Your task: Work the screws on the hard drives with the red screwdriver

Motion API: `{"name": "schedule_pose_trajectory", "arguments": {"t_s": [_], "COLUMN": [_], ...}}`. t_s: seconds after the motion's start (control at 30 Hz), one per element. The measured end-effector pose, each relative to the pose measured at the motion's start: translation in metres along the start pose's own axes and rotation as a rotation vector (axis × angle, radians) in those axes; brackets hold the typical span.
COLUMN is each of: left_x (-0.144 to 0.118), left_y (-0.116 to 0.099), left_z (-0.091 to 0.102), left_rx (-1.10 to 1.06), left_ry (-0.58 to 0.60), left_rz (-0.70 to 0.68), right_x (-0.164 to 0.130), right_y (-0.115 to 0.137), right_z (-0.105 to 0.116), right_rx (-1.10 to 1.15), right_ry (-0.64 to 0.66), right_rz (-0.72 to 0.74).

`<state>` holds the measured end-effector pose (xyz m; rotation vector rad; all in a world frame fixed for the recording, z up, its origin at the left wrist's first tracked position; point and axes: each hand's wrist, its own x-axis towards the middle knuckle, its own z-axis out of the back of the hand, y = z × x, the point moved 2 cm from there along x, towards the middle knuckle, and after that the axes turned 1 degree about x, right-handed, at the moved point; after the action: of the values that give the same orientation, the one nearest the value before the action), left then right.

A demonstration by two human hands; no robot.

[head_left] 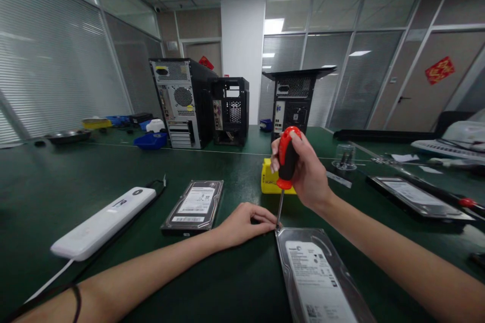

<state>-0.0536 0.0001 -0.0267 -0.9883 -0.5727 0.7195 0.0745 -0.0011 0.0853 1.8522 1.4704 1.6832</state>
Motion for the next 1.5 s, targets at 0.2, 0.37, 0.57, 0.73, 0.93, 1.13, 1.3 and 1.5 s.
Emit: {"name": "schedule_pose_trajectory", "arguments": {"t_s": [0.2, 0.37, 0.57, 0.73, 0.93, 1.13, 1.3, 1.5], "left_x": [0.0001, 0.0002, 0.0001, -0.0003, -0.0007, -0.0016, -0.0012, 0.0006], "left_y": [0.0007, 0.0011, 0.0013, 0.0009, -0.0008, -0.0026, -0.002, 0.0007], "left_z": [-0.0001, -0.0001, -0.0003, -0.0001, -0.0003, 0.0005, 0.0014, 0.0003], "left_rx": [0.0, -0.01, -0.026, -0.029, -0.025, -0.02, -0.029, -0.035], "left_ry": [0.0, 0.001, 0.006, 0.005, 0.003, 0.003, 0.013, 0.01], "left_rz": [0.001, -0.001, 0.005, 0.007, 0.004, 0.004, 0.002, 0.007], "right_x": [0.0003, -0.0004, -0.0016, -0.0011, -0.0013, -0.0013, -0.001, -0.001], "right_y": [-0.0015, -0.0029, -0.0017, -0.0029, -0.0017, 0.0, -0.0005, 0.0006], "right_z": [-0.0029, -0.0012, -0.0014, -0.0025, -0.0021, -0.0034, -0.0042, -0.0023], "right_rx": [-0.009, -0.04, -0.019, -0.04, -0.018, 0.045, -0.014, -0.036], "right_ry": [0.009, -0.015, 0.026, -0.025, -0.007, 0.034, -0.029, -0.04], "right_rz": [0.012, 0.026, 0.0, 0.002, 0.009, 0.009, 0.064, 0.017]}}
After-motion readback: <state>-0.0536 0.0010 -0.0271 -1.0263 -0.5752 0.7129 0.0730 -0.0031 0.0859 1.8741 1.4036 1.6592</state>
